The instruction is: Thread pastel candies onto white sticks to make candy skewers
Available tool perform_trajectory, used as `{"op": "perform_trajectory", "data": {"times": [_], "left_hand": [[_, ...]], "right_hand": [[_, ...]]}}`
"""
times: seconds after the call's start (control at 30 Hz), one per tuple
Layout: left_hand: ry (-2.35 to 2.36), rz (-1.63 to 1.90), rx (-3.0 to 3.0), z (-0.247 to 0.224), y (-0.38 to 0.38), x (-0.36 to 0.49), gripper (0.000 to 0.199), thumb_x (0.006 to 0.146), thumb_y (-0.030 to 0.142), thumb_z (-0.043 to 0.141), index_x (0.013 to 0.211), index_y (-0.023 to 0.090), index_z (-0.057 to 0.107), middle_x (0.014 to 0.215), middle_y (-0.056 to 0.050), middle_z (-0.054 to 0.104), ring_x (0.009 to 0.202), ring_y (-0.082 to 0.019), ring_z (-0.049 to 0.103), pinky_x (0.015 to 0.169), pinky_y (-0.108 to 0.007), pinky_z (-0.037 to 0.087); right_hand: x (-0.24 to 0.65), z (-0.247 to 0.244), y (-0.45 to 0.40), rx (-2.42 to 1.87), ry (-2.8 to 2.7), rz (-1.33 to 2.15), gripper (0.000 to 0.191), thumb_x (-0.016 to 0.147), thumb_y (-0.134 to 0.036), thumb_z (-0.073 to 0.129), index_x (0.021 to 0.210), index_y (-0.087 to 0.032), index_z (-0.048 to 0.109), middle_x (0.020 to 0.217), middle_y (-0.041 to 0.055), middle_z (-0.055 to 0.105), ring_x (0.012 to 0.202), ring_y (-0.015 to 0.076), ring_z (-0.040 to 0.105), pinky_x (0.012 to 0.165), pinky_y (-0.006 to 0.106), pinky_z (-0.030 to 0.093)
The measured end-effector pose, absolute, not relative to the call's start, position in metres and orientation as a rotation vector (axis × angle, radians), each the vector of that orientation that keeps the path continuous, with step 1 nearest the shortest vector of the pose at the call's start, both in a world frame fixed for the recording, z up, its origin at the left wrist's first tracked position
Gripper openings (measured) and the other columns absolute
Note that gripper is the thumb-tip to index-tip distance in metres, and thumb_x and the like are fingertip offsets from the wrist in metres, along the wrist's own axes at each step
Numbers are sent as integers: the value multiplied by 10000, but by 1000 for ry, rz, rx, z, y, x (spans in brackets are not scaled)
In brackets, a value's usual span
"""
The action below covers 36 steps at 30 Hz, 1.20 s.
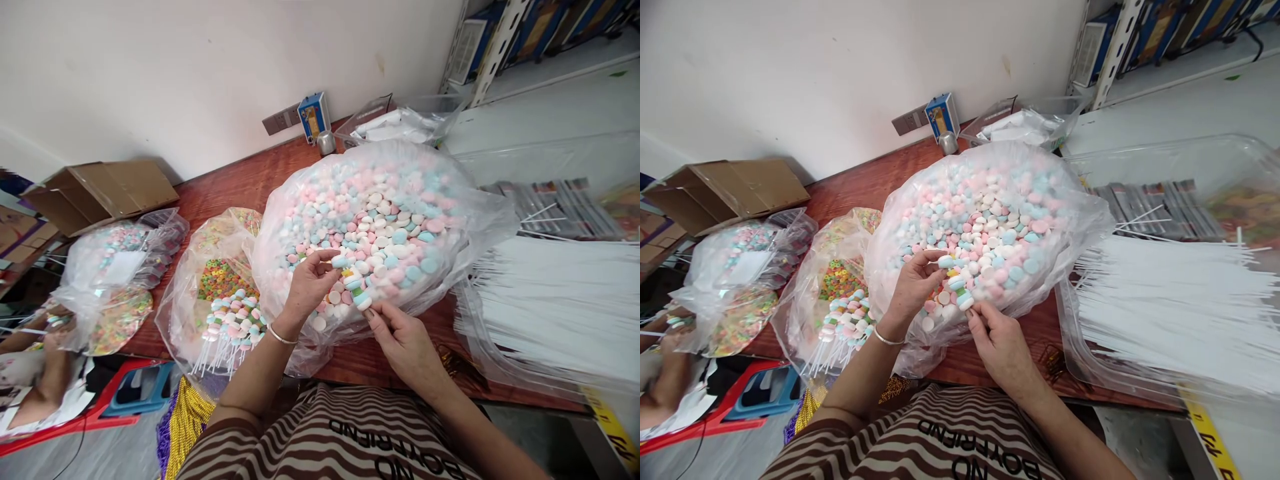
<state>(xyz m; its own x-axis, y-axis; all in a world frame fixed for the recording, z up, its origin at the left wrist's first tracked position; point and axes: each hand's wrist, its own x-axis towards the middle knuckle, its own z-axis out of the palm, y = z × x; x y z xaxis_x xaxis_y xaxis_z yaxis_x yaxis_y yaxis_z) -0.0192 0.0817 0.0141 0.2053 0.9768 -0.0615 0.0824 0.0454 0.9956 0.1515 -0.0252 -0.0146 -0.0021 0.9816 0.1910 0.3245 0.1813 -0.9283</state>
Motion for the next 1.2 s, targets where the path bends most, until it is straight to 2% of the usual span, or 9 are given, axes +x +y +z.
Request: {"op": "perform_trajectory", "data": {"times": [0.27,0.47,0.67,0.73,0.8,0.9,1.03,1.1,1.2], "left_hand": [[1118,1005,1582,5,83,-25,285,797,282,751,1068,197,741,1073,-82,768,938,-202,740,866,-338,606],[1095,1068,1655,0,79,-21,234,817,234,710,1041,176,742,1030,-90,763,878,-180,736,791,-293,599],[1053,1113,1495,6,72,-18,220,808,232,729,1024,191,715,1013,-74,758,918,-186,732,829,-301,582],[984,1141,1325,11,65,-11,242,810,261,739,1039,201,686,1012,-58,738,901,-176,723,792,-281,571],[916,1231,1050,17,57,1,232,848,340,716,1025,215,633,977,-33,711,805,-147,706,692,-244,549],[893,1464,671,28,49,23,242,903,424,665,927,216,546,788,28,619,592,-77,597,543,-178,453],[849,1617,430,42,51,34,213,904,373,667,1001,206,577,738,58,521,490,-36,441,474,-165,374],[811,1626,343,45,52,32,216,901,336,659,1058,201,596,747,59,503,482,-35,413,457,-170,359],[779,1613,319,44,50,29,187,919,336,621,1042,196,601,717,56,483,467,-43,404,442,-179,346]], "right_hand": [[150,-14,-25,-1322,-1469,973,296,1000,-359,478,761,-207,565,593,-49,486,539,123,451,524,234,353],[142,-10,-25,-1317,-1415,976,303,1011,-356,460,755,-210,534,591,-55,468,526,120,425,522,239,342],[134,-19,-20,-1327,-1450,847,269,1013,-317,449,783,-210,538,600,-47,513,510,125,457,510,242,341],[129,-22,-18,-1331,-1492,754,241,1015,-295,454,819,-204,562,622,-36,564,513,129,498,519,241,358],[122,-23,-17,-1330,-1545,632,210,1017,-275,465,864,-196,586,650,-22,615,524,134,547,539,242,380],[112,-23,-15,-1328,-1599,406,235,1039,-266,451,876,-186,601,654,-2,648,527,145,600,545,247,390],[109,-21,-17,-1291,-1689,181,318,1084,-283,377,932,-154,624,658,22,678,530,154,644,528,250,390],[112,-21,-21,-1268,-1778,137,347,1098,-281,345,979,-133,636,644,17,681,505,142,646,507,245,380],[114,-24,-27,-1255,-1857,30,401,1109,-246,293,958,-114,640,548,-13,626,405,119,589,449,256,331]]}}
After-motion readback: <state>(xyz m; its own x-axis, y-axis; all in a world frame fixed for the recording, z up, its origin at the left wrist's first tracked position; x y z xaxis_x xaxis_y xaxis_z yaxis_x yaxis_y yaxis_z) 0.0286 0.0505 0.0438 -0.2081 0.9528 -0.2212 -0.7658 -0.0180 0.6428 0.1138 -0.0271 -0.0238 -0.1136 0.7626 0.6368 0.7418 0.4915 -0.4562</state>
